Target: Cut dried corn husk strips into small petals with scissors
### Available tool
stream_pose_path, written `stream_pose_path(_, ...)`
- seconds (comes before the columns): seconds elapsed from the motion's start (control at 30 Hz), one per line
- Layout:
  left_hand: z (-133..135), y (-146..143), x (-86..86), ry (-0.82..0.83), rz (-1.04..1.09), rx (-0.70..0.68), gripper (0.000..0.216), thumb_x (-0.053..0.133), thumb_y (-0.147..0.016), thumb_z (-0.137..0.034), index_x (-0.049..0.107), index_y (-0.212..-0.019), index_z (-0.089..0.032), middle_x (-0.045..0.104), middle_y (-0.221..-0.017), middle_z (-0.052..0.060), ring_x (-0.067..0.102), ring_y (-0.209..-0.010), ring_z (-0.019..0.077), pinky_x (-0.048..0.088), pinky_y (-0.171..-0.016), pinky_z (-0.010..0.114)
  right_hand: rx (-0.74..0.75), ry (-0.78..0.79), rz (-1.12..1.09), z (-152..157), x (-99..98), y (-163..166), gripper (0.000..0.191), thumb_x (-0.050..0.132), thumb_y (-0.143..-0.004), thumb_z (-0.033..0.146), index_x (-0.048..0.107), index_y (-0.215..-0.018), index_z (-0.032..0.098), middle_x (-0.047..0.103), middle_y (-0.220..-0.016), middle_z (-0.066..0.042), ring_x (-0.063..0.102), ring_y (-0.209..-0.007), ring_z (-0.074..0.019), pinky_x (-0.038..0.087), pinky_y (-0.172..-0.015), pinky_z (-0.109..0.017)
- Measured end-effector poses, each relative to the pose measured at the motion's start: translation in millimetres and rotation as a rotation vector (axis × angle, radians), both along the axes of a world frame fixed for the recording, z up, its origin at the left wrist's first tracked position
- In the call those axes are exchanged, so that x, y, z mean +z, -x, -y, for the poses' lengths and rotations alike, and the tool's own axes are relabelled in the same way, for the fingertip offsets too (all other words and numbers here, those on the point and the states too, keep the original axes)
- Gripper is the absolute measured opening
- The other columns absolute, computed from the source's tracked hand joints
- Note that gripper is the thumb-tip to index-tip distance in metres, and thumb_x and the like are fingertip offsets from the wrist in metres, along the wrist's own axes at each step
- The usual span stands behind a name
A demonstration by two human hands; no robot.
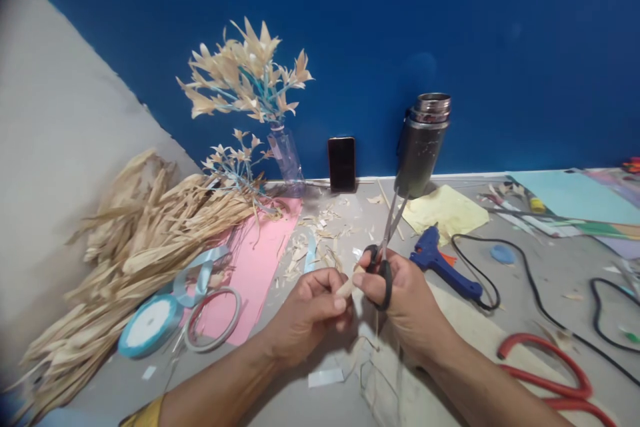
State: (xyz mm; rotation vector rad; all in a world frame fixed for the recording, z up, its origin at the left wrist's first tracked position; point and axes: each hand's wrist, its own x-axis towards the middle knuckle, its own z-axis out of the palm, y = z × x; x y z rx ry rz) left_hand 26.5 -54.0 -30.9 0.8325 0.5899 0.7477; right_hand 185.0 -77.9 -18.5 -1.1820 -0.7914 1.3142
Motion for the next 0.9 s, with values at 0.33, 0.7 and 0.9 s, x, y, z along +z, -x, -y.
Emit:
stream_pose_path(0.33,-3.4,2.0,3.5,-0.054,-0.075,0.106,0.032,0.081,-0.068,-0.038,0.062,-0.082,-0.016,0.058,-0.068,-0.001,0.053,-0.059,0.0103,0.038,-0.059,0.024,0.012,0.005,0.083,1.4,-1.0,1.4,0.035,0.082,-0.07,0.039,0.06,-0.087,0.018,0.049,-0.065,0.006,0.038,-0.057,-0.01,0.03,-0.053,-0.023)
stream_pose_path(0.7,-5.5,3.7,3.6,0.019,-0.118,0.133,0.02,0.076,-0.066,-0.026,0.059,-0.071,-0.016,0.058,-0.056,-0.001,0.051,-0.053,0.01,0.038,-0.057,0.024,0.027,0.038,0.191,0.2,5.4,-2.6,0.03,0.079,-0.069,0.036,0.062,-0.086,0.018,0.055,-0.069,0.004,0.045,-0.06,-0.0117,0.034,-0.055,-0.025)
stream_pose_path(0.9,-8.8,5.2,5.6,0.121,-0.022,0.183,0.022,0.076,-0.066,-0.023,0.056,-0.073,-0.016,0.057,-0.06,-0.002,0.054,-0.054,0.0096,0.038,-0.057,0.022,0.128,0.038,0.145,1.9,1.6,1.0,0.033,0.083,-0.064,0.034,0.062,-0.085,0.018,0.061,-0.073,0.002,0.052,-0.062,-0.0131,0.039,-0.058,-0.025)
